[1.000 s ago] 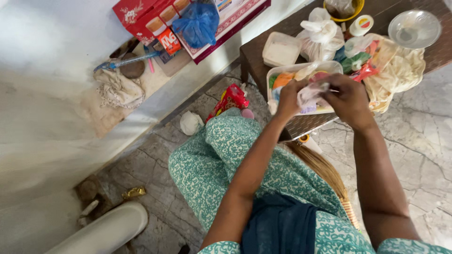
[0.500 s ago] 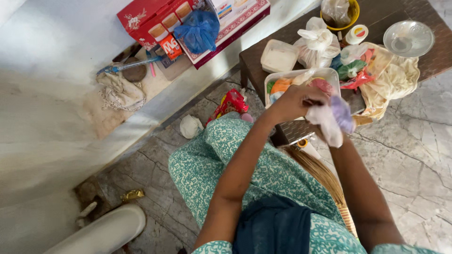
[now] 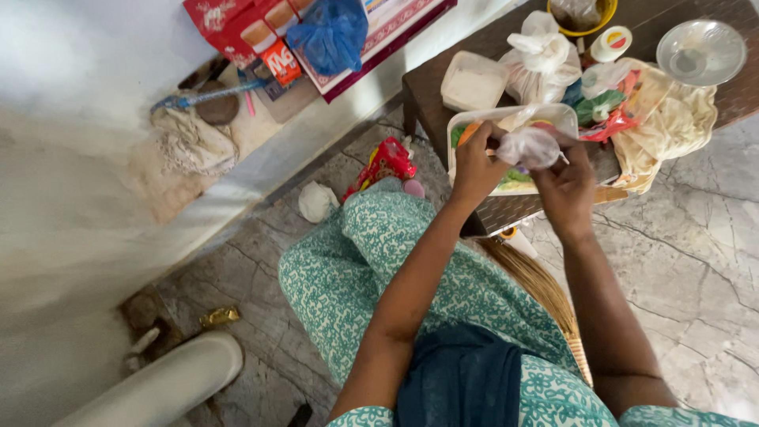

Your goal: The person sits on the floor and sorts small colorful items from a plastic container into separate plastic bags. They handle each item individually, place it into a bag, and set the bag aside. The person then wipes the inside of the container with a cloth.

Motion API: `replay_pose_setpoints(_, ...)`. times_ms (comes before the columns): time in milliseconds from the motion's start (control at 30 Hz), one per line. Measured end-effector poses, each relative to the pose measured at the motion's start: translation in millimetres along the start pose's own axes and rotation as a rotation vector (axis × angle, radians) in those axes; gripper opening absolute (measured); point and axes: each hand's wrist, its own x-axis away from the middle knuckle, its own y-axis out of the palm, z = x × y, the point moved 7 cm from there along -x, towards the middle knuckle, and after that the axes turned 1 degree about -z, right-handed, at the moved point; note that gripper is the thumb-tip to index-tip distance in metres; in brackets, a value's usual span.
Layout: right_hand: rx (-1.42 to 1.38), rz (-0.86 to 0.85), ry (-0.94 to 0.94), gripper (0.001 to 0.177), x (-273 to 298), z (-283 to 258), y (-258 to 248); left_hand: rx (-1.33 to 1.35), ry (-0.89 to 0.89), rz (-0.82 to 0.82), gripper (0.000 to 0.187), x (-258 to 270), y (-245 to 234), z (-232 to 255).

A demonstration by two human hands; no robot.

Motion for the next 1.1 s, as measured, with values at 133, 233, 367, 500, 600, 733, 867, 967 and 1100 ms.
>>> replay_pose_setpoints(133, 0.185, -0.093, -0.149, 0.072, 14.5, 10.3, 15.8, 0.046, -0.385, 0.041, 0.028, 28.0, 13.4, -41.9)
replay_pose_setpoints(233, 0.435, -0.028, -0.157, 0.065, 15.2, 27.4, 0.4, 0.111, -0.407, 0.031, 0.034, 41.9, 17.4, -51.7)
replay_pose_setpoints(367, 0.503, 0.043, -0.123, 0.057, 2.3, 47.1, -26.4, 0.086, -0.497, -0.073, 0.029, 53.2, 32.6, -63.7)
replay_pose_setpoints(500, 0.353, 0.1, -0.176, 0.046, -9.7, 50.8, -47.1, 0.629, -0.52, -0.224, 0.027, 60.4, 60.1, -70.5)
replay_pose_setpoints(600, 0.365, 0.084, -0.087, 0.05, -15.8, 49.9, -46.8, 0.591, -0.534, -0.292, 0.03, 56.3, 56.2, -82.8)
replay_pose_setpoints(733, 0.663, 0.037, -0.345, 0.042, 0.5, 10.8, -24.8, 0.796, -0.765, -0.21, 0.031, 66.4, 48.8, -101.2)
replay_pose_setpoints(867, 0.972, -0.033, -0.494, 0.037, 17.8, -12.2, 2.0, 0.869, -0.78, -0.224, 0.031, 72.0, 46.1, -103.3)
replay_pose_setpoints(967, 0.94, -0.071, -0.396, 0.042, 17.1, -10.3, 6.6, 0.957, -0.789, -0.243, 0.029, 75.8, 48.0, -103.3)
replay_pose_setpoints(1100, 0.748, -0.085, -0.299, 0.044, 12.9, -7.0, 7.2, 1.01, -0.767, -0.264, 0.028, 75.2, 44.0, -100.9)
